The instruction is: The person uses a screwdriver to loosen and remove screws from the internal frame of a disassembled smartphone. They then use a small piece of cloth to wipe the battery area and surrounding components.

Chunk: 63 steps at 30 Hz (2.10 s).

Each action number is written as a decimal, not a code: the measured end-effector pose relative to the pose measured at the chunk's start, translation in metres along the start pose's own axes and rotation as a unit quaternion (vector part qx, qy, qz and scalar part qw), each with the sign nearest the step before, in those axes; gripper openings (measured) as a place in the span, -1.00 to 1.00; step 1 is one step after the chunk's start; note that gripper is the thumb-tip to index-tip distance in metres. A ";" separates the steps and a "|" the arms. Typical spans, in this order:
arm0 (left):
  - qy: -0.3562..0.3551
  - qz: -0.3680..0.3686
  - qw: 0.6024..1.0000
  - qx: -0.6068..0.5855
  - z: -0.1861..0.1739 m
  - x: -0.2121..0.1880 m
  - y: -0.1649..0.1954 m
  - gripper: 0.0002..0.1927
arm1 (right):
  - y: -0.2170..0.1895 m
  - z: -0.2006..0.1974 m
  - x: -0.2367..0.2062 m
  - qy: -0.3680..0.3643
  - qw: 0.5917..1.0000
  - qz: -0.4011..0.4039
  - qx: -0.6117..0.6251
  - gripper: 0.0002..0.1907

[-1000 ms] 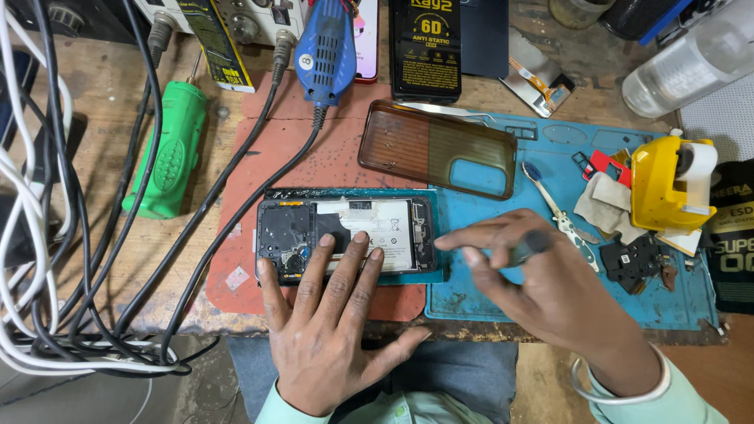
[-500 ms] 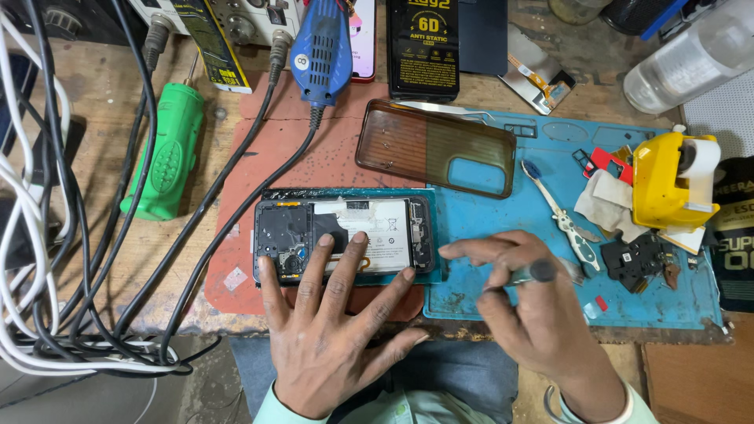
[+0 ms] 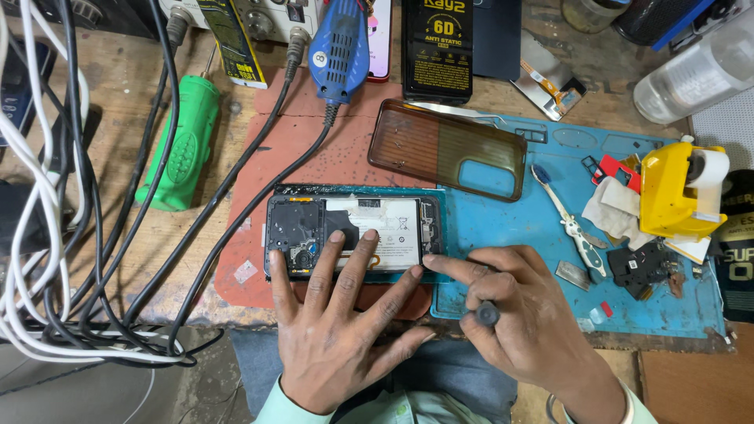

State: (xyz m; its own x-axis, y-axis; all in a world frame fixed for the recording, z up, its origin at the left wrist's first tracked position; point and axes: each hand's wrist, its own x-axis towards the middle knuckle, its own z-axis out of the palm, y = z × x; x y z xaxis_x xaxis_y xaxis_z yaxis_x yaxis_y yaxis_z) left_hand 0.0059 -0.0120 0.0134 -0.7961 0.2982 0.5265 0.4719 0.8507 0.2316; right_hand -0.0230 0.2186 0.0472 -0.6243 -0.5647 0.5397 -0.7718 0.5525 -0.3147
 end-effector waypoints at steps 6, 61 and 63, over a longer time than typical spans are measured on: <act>-0.012 -0.007 1.000 -0.003 -0.002 0.002 0.001 -0.33 | 0.003 0.001 -0.006 0.020 0.999 0.047 0.011 -0.43; -0.006 -0.032 0.999 -0.017 -0.004 0.013 0.018 -0.33 | 0.003 0.031 -0.026 0.236 0.881 0.209 0.352 -0.19; -0.011 -0.038 0.999 -0.028 -0.007 0.013 0.020 -0.31 | 0.003 0.031 -0.026 0.235 0.876 0.213 0.364 -0.19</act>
State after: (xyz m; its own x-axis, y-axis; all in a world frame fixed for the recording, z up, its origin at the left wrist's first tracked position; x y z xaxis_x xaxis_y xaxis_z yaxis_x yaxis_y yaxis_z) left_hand 0.0078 0.0059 0.0300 -0.8384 0.2433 0.4878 0.4297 0.8457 0.3166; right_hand -0.0125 0.2160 0.0085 -0.8878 0.0057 0.4602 -0.4600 0.0178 -0.8877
